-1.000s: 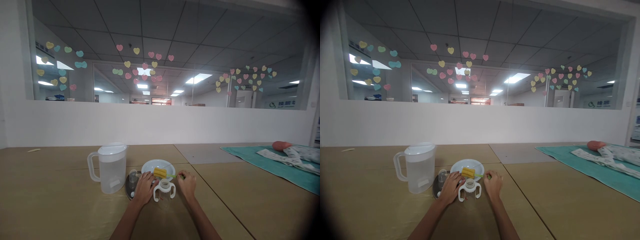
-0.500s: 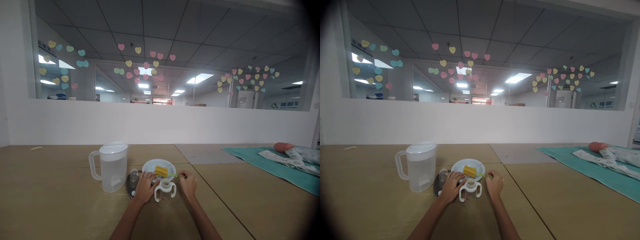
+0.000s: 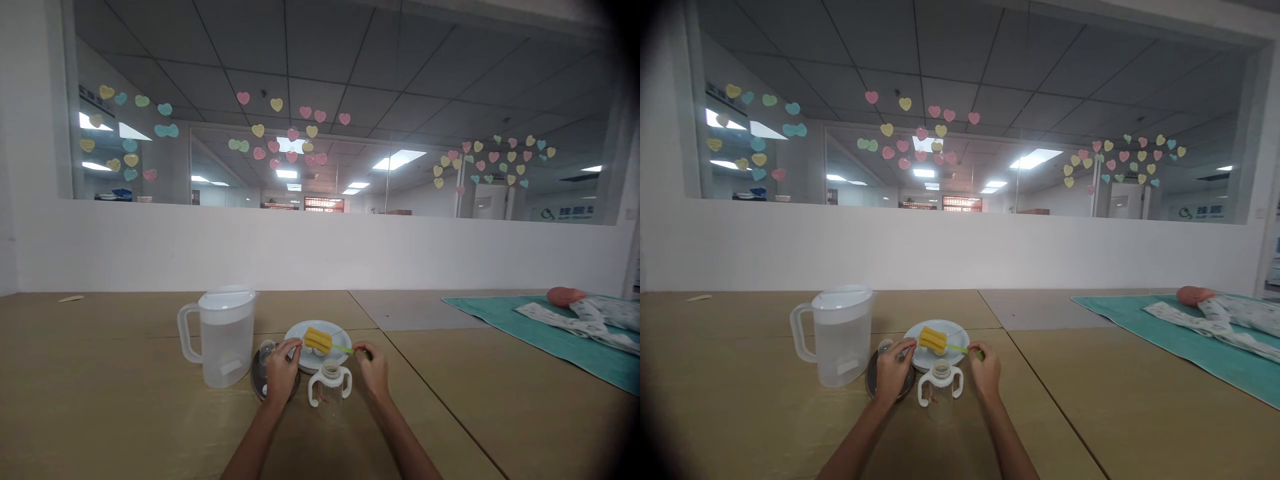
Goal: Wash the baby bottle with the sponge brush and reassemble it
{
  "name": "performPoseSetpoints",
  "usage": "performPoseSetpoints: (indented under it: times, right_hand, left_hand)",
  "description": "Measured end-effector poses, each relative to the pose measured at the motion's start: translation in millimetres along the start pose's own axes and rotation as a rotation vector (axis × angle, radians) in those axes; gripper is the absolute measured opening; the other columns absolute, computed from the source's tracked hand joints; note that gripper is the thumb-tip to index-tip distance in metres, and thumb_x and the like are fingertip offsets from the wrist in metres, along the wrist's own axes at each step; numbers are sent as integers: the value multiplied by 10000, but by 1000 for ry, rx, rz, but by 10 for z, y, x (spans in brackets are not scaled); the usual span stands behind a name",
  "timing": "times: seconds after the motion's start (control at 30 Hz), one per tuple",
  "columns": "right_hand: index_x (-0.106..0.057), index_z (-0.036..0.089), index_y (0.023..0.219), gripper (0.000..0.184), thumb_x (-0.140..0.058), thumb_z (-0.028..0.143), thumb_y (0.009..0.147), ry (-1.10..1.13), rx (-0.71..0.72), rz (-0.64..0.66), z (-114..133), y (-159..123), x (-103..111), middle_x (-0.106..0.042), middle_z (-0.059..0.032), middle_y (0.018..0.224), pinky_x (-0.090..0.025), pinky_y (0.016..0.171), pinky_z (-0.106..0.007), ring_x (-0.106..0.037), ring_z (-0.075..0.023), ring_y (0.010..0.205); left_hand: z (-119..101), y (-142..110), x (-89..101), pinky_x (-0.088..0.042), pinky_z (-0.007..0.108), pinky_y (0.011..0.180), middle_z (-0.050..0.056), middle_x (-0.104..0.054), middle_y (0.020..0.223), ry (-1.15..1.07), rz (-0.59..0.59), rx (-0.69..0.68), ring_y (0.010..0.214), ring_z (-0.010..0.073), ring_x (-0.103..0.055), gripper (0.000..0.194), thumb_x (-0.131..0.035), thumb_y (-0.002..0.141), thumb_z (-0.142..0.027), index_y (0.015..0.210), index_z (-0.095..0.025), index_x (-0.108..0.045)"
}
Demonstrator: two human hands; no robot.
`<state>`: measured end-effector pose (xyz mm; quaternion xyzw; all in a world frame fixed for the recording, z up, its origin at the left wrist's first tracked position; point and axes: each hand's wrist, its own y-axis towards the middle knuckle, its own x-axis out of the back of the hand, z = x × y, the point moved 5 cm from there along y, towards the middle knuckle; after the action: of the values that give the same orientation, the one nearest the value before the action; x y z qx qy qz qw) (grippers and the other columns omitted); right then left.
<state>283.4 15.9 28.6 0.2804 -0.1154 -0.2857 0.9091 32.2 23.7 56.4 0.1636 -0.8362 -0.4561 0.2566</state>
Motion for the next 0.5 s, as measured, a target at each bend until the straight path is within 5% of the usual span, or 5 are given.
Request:
performPoseSetpoints:
  times: [0.27,0.5]
  right_hand:
    - [-663,208,662,222,-462,298,638,-160,14,-57,16,-3,56,-691,-55,772,-409,726,-320,-600,-242,778]
    - [-655,214,640,212,-457,290,638,-204,58,-6,58,-19,19,-690,-47,764,-406,745,-324,-596,-237,784]
  left_hand:
    - [-39,-20,0,-559,238,623,17,-717,878,-87,-16,86,668,133,-671,143,-541,823,-299,855,-219,-656]
    - [-139,-1,38,-563,240,682,54,-701,967,-62,-40,-34,860,160,-659,224,-499,862,-282,996,-212,-663]
